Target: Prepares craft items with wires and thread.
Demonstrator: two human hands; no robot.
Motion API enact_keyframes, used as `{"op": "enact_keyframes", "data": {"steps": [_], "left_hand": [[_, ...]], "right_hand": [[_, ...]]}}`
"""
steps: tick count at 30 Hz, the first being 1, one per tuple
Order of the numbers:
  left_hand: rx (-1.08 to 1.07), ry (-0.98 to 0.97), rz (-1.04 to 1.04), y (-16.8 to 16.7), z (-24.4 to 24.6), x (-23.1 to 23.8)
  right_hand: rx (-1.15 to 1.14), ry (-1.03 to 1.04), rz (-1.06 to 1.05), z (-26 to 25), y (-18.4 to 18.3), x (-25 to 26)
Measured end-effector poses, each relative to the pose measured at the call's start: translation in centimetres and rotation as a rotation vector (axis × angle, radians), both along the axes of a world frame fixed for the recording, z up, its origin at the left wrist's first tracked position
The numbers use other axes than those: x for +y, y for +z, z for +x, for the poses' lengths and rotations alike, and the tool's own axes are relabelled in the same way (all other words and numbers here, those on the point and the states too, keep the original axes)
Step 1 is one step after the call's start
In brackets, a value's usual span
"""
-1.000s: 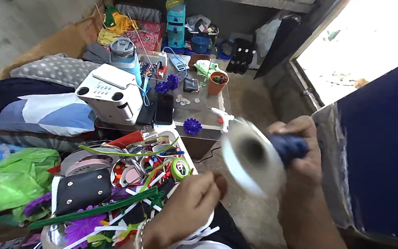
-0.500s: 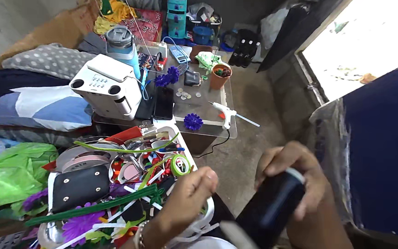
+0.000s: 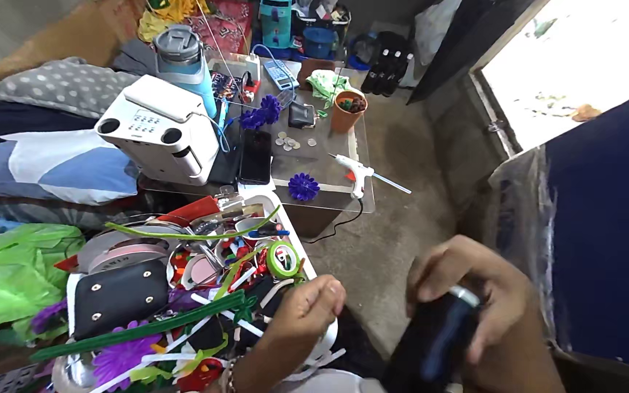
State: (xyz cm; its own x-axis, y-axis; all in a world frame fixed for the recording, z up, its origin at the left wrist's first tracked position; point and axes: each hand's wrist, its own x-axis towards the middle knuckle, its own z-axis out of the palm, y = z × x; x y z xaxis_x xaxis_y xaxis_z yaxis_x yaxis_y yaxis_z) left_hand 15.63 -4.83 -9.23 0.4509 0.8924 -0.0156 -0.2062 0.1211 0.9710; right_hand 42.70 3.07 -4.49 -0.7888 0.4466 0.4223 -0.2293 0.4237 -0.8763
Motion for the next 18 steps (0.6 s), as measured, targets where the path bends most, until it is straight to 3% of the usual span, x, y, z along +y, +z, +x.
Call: {"op": "enact_keyframes", "data": {"steps": [2, 5, 8, 12, 15, 18], "left_hand": [[0.071, 0.082, 0.17, 0.8, -0.8, 0.6], [0.292, 0.198, 0.53, 2.9, -1.5, 1.1], [0.407, 0.136, 0.748, 3.6, -1.2, 0.3], [0.553, -0.062, 0.782, 3.9, -1.1, -1.0], [0.368, -0.035, 0.707, 5.1, -2.1, -0.6], [0.025, 0.016, 0.67, 8.6, -2.6, -0.6]], "right_hand": [[-0.291, -0.027, 0.225, 0.3, 0.0, 0.0], [-0.652, -0.453, 0.494, -0.4, 0.1, -0.6], [-0.614, -0.919, 0.625, -0.7, 0.0, 0.1], [-0.491, -1.301, 0.687, 0.8, 0.2, 3.6], [-0.602, -1.364, 0.604, 1.7, -0.1, 8.4], [-0.696, -1.262, 0.575, 1.7, -1.7, 13.8]]}}
